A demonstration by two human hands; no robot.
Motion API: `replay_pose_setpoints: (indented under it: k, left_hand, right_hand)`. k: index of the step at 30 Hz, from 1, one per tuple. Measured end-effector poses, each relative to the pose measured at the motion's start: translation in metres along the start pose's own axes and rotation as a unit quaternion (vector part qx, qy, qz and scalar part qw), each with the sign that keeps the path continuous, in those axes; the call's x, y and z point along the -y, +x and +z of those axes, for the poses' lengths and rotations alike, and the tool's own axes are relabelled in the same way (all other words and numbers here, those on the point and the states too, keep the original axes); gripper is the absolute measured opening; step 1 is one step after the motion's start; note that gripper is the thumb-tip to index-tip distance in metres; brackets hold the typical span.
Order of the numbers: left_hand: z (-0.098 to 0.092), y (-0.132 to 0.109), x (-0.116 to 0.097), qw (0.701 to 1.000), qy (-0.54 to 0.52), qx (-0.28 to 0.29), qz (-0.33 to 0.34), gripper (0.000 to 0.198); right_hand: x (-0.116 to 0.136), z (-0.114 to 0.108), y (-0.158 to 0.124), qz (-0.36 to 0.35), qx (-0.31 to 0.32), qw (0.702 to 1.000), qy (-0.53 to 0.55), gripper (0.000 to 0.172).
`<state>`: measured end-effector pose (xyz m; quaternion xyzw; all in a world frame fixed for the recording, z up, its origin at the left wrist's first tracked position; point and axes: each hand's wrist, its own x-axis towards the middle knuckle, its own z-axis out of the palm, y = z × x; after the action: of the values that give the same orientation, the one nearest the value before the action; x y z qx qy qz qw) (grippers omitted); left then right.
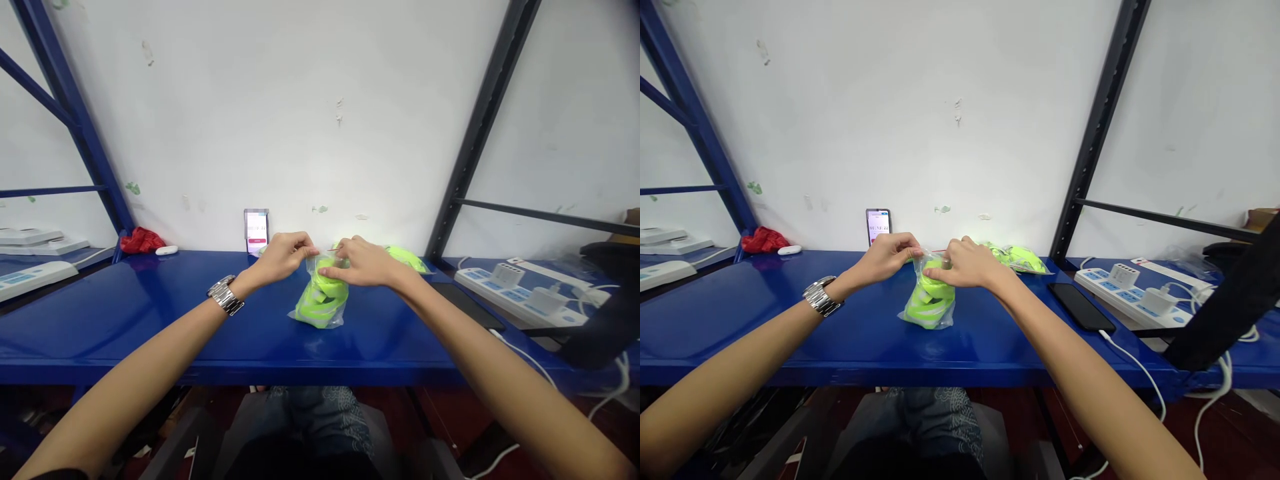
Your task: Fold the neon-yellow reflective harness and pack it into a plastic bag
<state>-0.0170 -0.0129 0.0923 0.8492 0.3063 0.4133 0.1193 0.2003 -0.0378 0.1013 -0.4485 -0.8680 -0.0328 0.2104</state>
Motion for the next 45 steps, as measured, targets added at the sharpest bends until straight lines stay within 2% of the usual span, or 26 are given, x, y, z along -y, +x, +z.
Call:
replay_pose_setpoints:
  k: [2,4,7,11,13,16,19,26,31,35,37,39,43,45]
  left_hand:
    - [0.003,0.000,0.001,0.999,0.038,0.007,0.012,0.019]
    - [0.006,-0.001,0.003,0.999,0.032,0.018,0.000,0.017]
    - [0.006,0.002,0.004,0.999,-0.005,0.022,-0.025,0.014]
    - [-0.001,0.011,-0.003,1.000,-0.022,-0.013,-0.017,0.017]
    - [-0.002,0.012,-0.003,0.999,-0.036,-0.012,-0.008,0.020]
    - [0.000,0.008,0.002,0.999,-0.046,0.023,0.009,0.019]
    - [0.003,0.002,0.009,0.998,-0.047,0.039,0.020,0.014]
    - [0.003,-0.003,0.011,0.999,-0.017,-0.026,0.032,0.016]
    - [0.002,-0.007,0.005,0.999,-0.021,-0.016,0.043,0.021]
    - [0.002,-0.009,0.000,0.998,-0.017,-0.011,0.067,0.040]
    - [0.002,-0.009,-0.001,0.997,-0.014,-0.017,0.073,0.043]
    - [0.003,-0.008,0.000,0.997,-0.004,-0.020,0.078,0.040]
    - [0.003,-0.007,0.002,0.995,0.036,-0.023,0.086,0.016]
    - [0.004,-0.008,0.003,0.994,0.056,-0.024,0.090,0.013]
  right_hand:
    - [-0.004,0.002,0.000,-0.019,0.049,0.998,0.030,0.057]
    - [-0.010,0.002,0.000,-0.037,0.077,0.993,0.079,0.057]
    - [-0.014,-0.004,0.000,-0.042,0.040,0.994,0.090,0.052]
    - [-0.013,-0.016,0.003,-0.057,-0.064,0.996,-0.004,0.041]
    - [-0.011,-0.019,0.004,-0.057,-0.090,0.993,-0.058,0.041]
    - [-0.008,-0.017,0.002,-0.062,-0.078,0.990,-0.100,0.034]
    - [-0.007,-0.012,0.000,-0.069,-0.062,0.991,-0.094,0.025]
    - [-0.004,-0.010,0.002,-0.127,-0.081,0.989,-0.007,0.016]
    - [0.003,-0.007,0.005,-0.145,-0.071,0.986,0.044,0.014]
    - [0.007,-0.006,0.006,-0.147,-0.046,0.986,0.061,0.021]
    - [0.008,-0.005,0.006,-0.150,-0.038,0.985,0.073,0.025]
    - [0.009,-0.005,0.006,-0.155,-0.040,0.984,0.082,0.028]
    - [0.009,-0.006,0.005,-0.160,-0.044,0.981,0.100,0.031]
    - [0.008,-0.008,0.005,-0.163,-0.038,0.979,0.113,0.030]
